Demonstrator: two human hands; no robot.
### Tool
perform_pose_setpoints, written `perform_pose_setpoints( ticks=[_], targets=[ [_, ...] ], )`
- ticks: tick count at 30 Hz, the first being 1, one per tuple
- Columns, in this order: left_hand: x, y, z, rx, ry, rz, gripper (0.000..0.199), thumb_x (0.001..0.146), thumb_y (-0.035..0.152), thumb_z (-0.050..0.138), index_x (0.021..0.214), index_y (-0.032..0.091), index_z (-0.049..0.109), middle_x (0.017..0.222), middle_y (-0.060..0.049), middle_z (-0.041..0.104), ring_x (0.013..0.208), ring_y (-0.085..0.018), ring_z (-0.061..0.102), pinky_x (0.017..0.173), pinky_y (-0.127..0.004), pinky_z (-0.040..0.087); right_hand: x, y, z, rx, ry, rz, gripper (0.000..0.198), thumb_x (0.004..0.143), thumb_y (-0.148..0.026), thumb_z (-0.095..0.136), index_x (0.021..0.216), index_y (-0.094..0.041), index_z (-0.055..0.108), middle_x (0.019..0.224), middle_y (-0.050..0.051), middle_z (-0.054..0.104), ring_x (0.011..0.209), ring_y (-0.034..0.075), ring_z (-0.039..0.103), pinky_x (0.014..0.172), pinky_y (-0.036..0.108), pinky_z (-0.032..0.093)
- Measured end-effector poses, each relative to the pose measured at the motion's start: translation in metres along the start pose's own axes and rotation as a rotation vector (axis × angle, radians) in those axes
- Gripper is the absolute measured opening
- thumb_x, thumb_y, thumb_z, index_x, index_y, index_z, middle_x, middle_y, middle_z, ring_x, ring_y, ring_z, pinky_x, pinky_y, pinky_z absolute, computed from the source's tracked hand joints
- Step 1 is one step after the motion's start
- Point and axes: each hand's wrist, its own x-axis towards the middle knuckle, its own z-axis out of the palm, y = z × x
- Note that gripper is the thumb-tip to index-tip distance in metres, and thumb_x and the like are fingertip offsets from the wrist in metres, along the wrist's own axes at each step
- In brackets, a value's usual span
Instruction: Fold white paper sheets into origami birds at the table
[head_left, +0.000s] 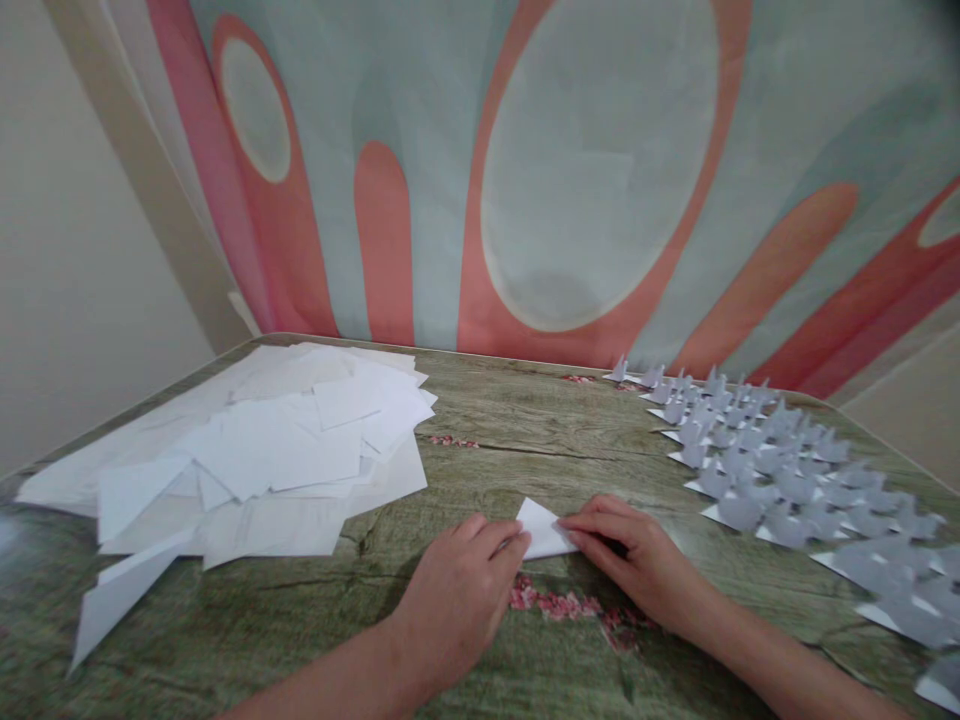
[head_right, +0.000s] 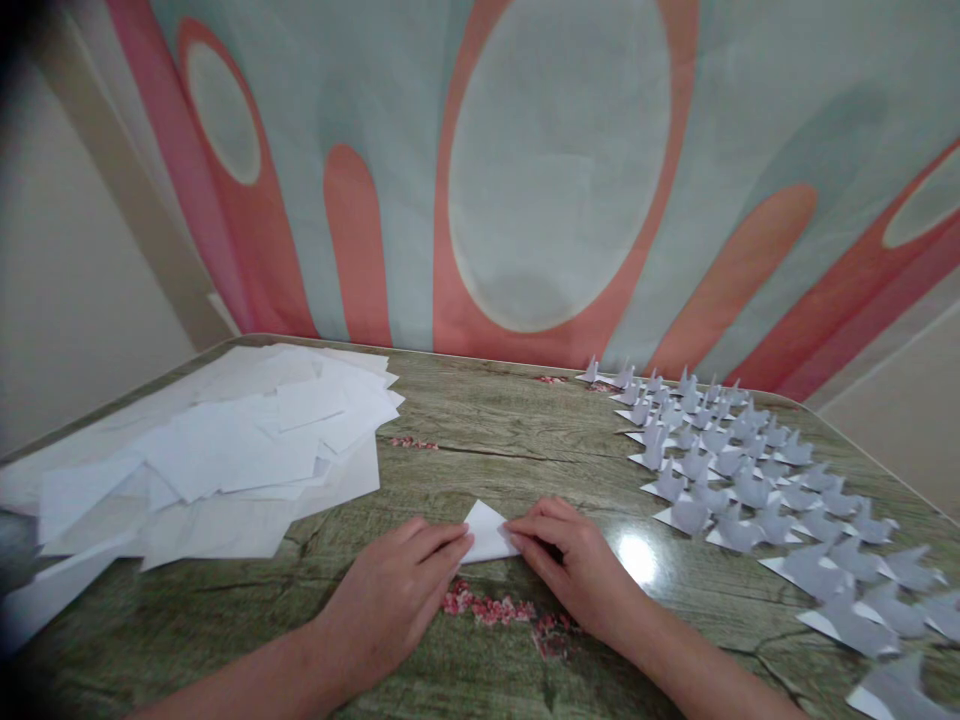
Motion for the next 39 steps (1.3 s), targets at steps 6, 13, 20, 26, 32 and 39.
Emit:
perform_pose_setpoints(
  ticks=[6, 13, 20, 26, 32, 39],
  targets=[
    [0.0, 0.001, -0.002, 0.025, -0.009, -0.003, 0.033, 0.087, 0.014, 0.044, 0.119, 0.017, 0.049, 0.117, -0.005, 0.056, 0.093, -0.021, 0.05, 0.082, -0.036, 0.048, 0.001, 0.002, 0.002, 0.053, 0.007, 0.053, 0.021, 0.088, -0.027, 0.05, 0.1, -0.023, 0.066, 0.086, 0.004, 0.061, 0.082, 0.016, 0.056, 0.073, 0.027, 0.044],
    [0.0, 0.001, 0.0, 0.076, -0.008, 0.005, 0.032, 0.087, 0.015, 0.043, 0.119, 0.014, 0.05, 0.118, -0.008, 0.056, 0.093, -0.022, 0.051, 0.082, -0.039, 0.049, 0.006, -0.002, 0.004, -0.009, 0.035, 0.132, 0.02, 0.087, -0.029, 0.05, 0.098, -0.022, 0.065, 0.08, 0.002, 0.06, 0.076, 0.016, 0.056, 0.068, 0.027, 0.042],
    [-0.001, 0.0, 0.002, 0.08, 0.006, 0.003, 0.031, 0.088, 0.015, 0.043, 0.118, 0.014, 0.051, 0.118, -0.008, 0.056, 0.094, -0.022, 0.051, 0.085, -0.039, 0.048, 0.008, -0.001, 0.006, -0.022, 0.059, 0.194, 0.02, 0.085, -0.032, 0.052, 0.097, -0.021, 0.064, 0.075, 0.001, 0.06, 0.069, 0.015, 0.054, 0.064, 0.026, 0.041],
    [-0.001, 0.0, 0.002, 0.07, 0.008, 0.009, 0.031, 0.089, 0.016, 0.041, 0.117, 0.013, 0.051, 0.118, -0.007, 0.057, 0.093, -0.022, 0.051, 0.083, -0.039, 0.048, 0.009, -0.003, 0.007, -0.017, 0.05, 0.263, 0.021, 0.084, -0.032, 0.052, 0.098, -0.021, 0.064, 0.074, 0.001, 0.062, 0.067, 0.016, 0.055, 0.062, 0.027, 0.041],
    [0.0, 0.001, 0.001, 0.064, 0.01, 0.015, 0.033, 0.087, 0.015, 0.044, 0.119, 0.014, 0.051, 0.122, -0.007, 0.054, 0.094, -0.022, 0.05, 0.085, -0.038, 0.047, 0.013, -0.003, 0.008, 0.027, 0.017, 0.292, 0.022, 0.084, -0.033, 0.051, 0.096, -0.021, 0.064, 0.073, 0.0, 0.063, 0.065, 0.016, 0.055, 0.06, 0.027, 0.041],
    [-0.002, -0.001, 0.003, 0.065, -0.01, -0.003, 0.035, 0.086, 0.013, 0.044, 0.121, 0.013, 0.048, 0.122, -0.007, 0.053, 0.095, -0.022, 0.05, 0.087, -0.037, 0.046, 0.007, -0.007, -0.002, 0.086, -0.042, 0.216, 0.032, 0.083, -0.035, 0.053, 0.112, -0.02, 0.056, 0.083, 0.002, 0.06, 0.073, 0.015, 0.054, 0.066, 0.026, 0.043]
  ],
)
